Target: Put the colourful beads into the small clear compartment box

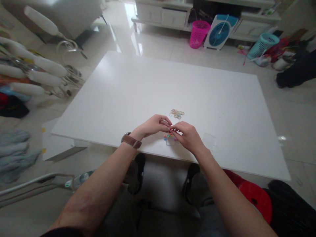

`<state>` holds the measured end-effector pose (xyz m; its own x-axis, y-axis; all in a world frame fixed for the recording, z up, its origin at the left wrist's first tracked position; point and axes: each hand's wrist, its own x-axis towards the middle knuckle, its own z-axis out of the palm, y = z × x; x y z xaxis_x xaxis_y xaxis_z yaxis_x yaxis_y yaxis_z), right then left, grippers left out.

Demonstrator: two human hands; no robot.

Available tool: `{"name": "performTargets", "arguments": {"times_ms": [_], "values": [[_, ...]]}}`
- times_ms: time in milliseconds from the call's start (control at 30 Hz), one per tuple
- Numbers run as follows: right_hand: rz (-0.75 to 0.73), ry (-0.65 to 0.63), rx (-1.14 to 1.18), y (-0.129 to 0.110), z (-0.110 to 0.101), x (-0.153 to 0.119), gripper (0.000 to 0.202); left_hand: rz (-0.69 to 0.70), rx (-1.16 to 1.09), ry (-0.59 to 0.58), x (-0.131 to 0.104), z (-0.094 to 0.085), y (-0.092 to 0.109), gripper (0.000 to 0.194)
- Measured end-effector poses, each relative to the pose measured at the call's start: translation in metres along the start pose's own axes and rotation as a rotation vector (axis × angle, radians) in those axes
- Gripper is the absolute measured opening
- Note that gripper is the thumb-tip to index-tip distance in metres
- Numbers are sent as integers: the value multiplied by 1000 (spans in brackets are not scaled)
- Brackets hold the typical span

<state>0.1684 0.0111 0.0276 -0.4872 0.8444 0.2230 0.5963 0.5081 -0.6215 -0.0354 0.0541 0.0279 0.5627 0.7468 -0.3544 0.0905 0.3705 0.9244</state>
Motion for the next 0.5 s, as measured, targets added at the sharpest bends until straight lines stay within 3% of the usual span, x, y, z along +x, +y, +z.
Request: {"name": "performTargets", "arguments": {"times_ms": [233, 367, 500], "values": [[-50, 5, 53, -4, -5, -1, 10, 81, 119, 62, -7, 4, 9, 21], [-87, -45, 52, -10, -9, -3, 12, 39, 99, 77, -13, 11, 17, 21], [-122, 40, 99, -16, -18, -9, 13, 131, 305, 234, -46, 32, 36, 17]]}}
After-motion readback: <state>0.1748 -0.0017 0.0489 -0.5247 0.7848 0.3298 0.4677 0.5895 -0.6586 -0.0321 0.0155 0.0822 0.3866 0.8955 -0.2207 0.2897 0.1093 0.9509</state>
